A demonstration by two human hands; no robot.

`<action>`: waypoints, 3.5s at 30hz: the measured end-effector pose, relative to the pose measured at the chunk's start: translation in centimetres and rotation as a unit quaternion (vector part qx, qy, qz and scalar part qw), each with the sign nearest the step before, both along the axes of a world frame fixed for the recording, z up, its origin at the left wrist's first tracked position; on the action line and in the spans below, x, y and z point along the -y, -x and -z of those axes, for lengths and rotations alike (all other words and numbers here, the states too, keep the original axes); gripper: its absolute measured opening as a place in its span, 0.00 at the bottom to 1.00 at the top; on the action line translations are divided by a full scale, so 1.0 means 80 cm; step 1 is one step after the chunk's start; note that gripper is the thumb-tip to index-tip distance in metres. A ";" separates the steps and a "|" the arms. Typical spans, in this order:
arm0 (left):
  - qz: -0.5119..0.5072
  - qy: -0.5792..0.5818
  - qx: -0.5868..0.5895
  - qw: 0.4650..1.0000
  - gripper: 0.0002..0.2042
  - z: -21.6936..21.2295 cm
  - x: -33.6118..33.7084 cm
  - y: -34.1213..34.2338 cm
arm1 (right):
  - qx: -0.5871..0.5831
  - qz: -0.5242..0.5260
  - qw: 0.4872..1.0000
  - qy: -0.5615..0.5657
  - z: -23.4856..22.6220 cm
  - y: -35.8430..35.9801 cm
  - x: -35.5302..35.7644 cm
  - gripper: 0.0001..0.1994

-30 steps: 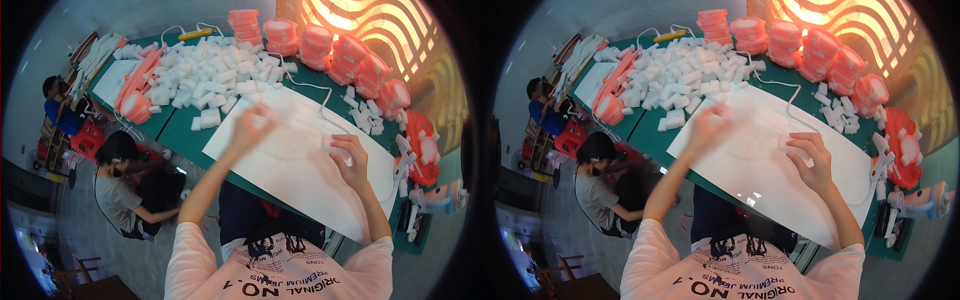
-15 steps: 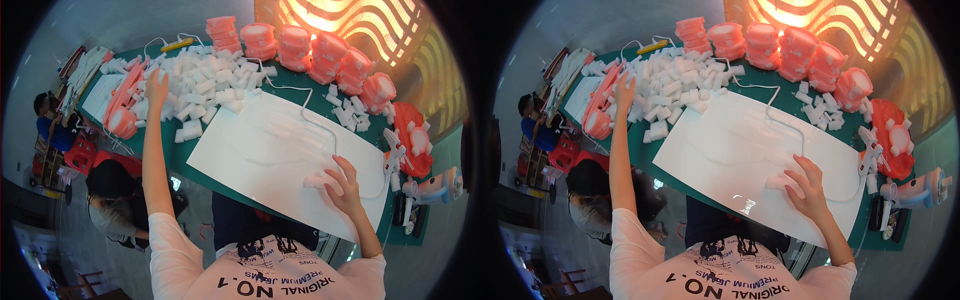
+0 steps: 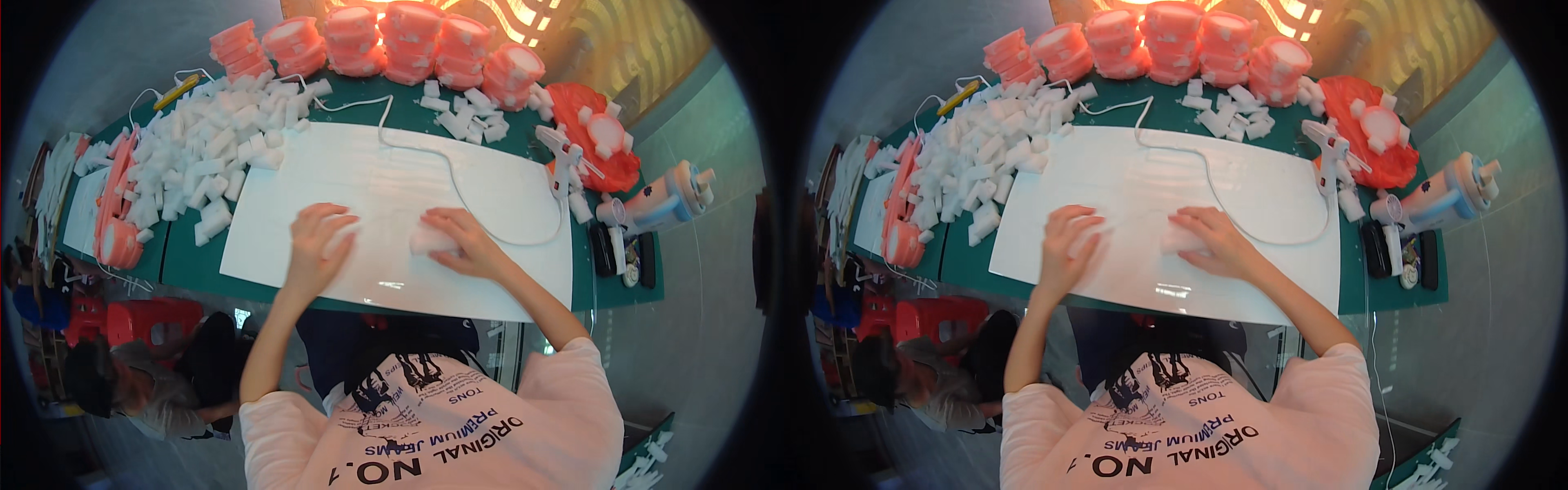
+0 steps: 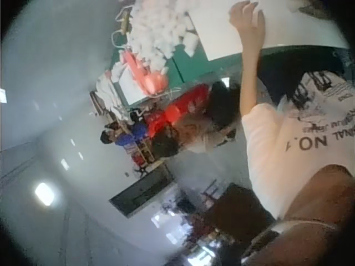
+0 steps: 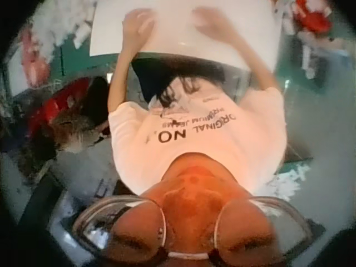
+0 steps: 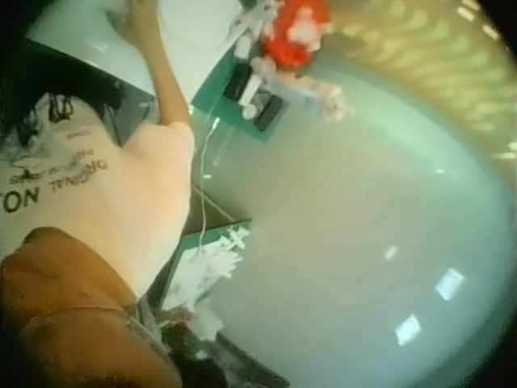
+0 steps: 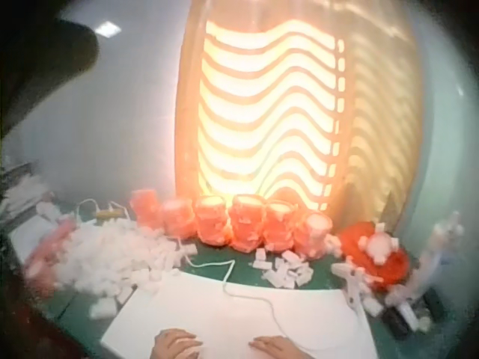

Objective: The person shapes and joins foam pieces together by applying glue with a hot glue gun and pressing the foam blocks together by hand.

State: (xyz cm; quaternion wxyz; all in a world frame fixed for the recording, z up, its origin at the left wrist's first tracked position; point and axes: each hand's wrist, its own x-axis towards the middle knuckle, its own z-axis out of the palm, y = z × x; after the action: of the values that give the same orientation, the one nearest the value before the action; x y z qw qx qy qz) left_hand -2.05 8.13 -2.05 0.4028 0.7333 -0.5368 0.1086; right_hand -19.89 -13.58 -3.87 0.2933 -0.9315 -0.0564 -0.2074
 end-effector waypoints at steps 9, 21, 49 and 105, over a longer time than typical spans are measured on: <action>0.089 -0.009 -0.121 0.989 0.17 0.010 0.049 0.058 | -0.001 0.076 0.982 -0.170 0.007 0.002 0.016 0.30; 0.115 0.043 -0.019 0.992 0.13 0.060 0.107 0.058 | -0.010 0.076 0.987 -0.143 0.028 0.004 0.036 0.20; 0.071 0.040 -0.047 0.996 0.17 0.062 0.082 0.058 | -0.067 0.050 0.966 -0.245 0.024 -0.001 0.026 0.06; 0.057 0.028 -0.027 0.998 0.20 0.024 0.072 0.067 | 0.024 0.064 0.993 -0.092 -0.013 0.019 0.006 0.28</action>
State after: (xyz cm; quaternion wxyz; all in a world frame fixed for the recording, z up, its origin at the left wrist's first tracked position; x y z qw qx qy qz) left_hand -7.41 2.34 -3.98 0.4431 0.6927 -0.5633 0.0812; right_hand -21.40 -14.08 -2.79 0.3625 -0.8971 0.0156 -0.2522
